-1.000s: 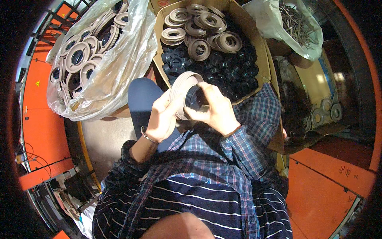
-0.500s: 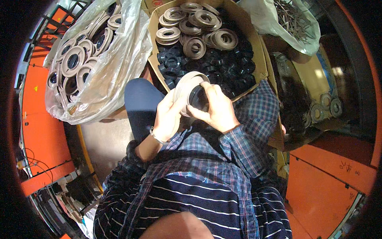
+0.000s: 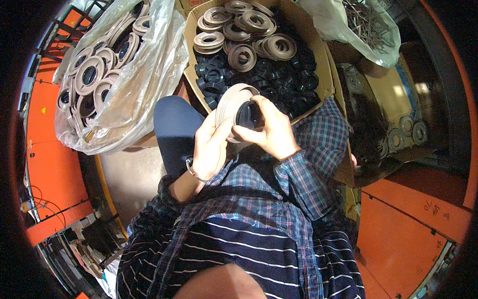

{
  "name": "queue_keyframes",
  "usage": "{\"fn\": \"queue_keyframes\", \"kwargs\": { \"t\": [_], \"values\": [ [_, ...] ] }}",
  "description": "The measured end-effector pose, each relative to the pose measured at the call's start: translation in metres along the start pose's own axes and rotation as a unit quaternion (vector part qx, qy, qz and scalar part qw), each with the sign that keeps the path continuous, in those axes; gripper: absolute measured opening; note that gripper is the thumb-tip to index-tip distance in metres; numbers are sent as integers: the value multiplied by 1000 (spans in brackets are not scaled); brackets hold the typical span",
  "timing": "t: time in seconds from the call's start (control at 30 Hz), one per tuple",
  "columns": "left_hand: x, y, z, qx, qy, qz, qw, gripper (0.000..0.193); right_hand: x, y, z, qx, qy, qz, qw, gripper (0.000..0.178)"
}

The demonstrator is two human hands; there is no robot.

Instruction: The person sits on the floor and repeatedly picks a beige ring and a black cap, presses them together, and places the assembled pair into a plastic bag. The person continues this cycle throughout the clip.

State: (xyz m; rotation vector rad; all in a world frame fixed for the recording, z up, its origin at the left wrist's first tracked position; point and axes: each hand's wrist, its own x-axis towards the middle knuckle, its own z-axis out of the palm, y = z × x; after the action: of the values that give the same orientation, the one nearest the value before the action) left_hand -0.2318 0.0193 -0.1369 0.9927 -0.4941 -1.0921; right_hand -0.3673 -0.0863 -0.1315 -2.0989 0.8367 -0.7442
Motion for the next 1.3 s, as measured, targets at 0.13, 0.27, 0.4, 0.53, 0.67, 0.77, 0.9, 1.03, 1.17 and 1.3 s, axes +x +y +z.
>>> {"fn": "queue_keyframes", "kwargs": {
  "t": [0.13, 0.27, 0.4, 0.53, 0.67, 0.77, 0.9, 1.03, 1.17, 1.3],
  "values": [
    [-3, 5, 5, -93, 13, -57, 994, 33, 1, 4, 5, -38, 12, -43, 998, 69],
    [-3, 7, 3, -114, 23, -90, 989, 30, -2, 16, 4, -46, -34, -56, 997, 68],
    [0, 1, -3, -121, 23, -125, 985, 28, 1, 24, -1, -65, -60, -109, 990, 67],
    [4, -8, -13, -108, 15, -153, 982, 31, 3, 27, -6, -67, -104, -111, 986, 69],
    [5, -11, -18, -104, 24, -180, 978, 27, 1, 30, -11, -75, -164, -117, 977, 70],
    [0, -14, -8, 8, 36, -129, 991, 28, -3, 30, -3, -45, -132, -31, 990, 64],
    [-7, -16, 5, 336, 20, -2, 942, 40, -4, 23, 30, 253, -17, 228, 940, 46],
    [-8, -1, -9, 475, -163, 383, 775, 46, -8, 21, 28, 686, -50, 333, 645, 50],
    [-9, 17, -18, 167, 4, -37, 985, 41, -7, 24, 11, 199, -63, 200, 957, 57],
    [-18, 31, -6, 214, 2, -5, 977, 43, -4, 6, 13, -3, -7, -96, 995, 80]
  ]
}}
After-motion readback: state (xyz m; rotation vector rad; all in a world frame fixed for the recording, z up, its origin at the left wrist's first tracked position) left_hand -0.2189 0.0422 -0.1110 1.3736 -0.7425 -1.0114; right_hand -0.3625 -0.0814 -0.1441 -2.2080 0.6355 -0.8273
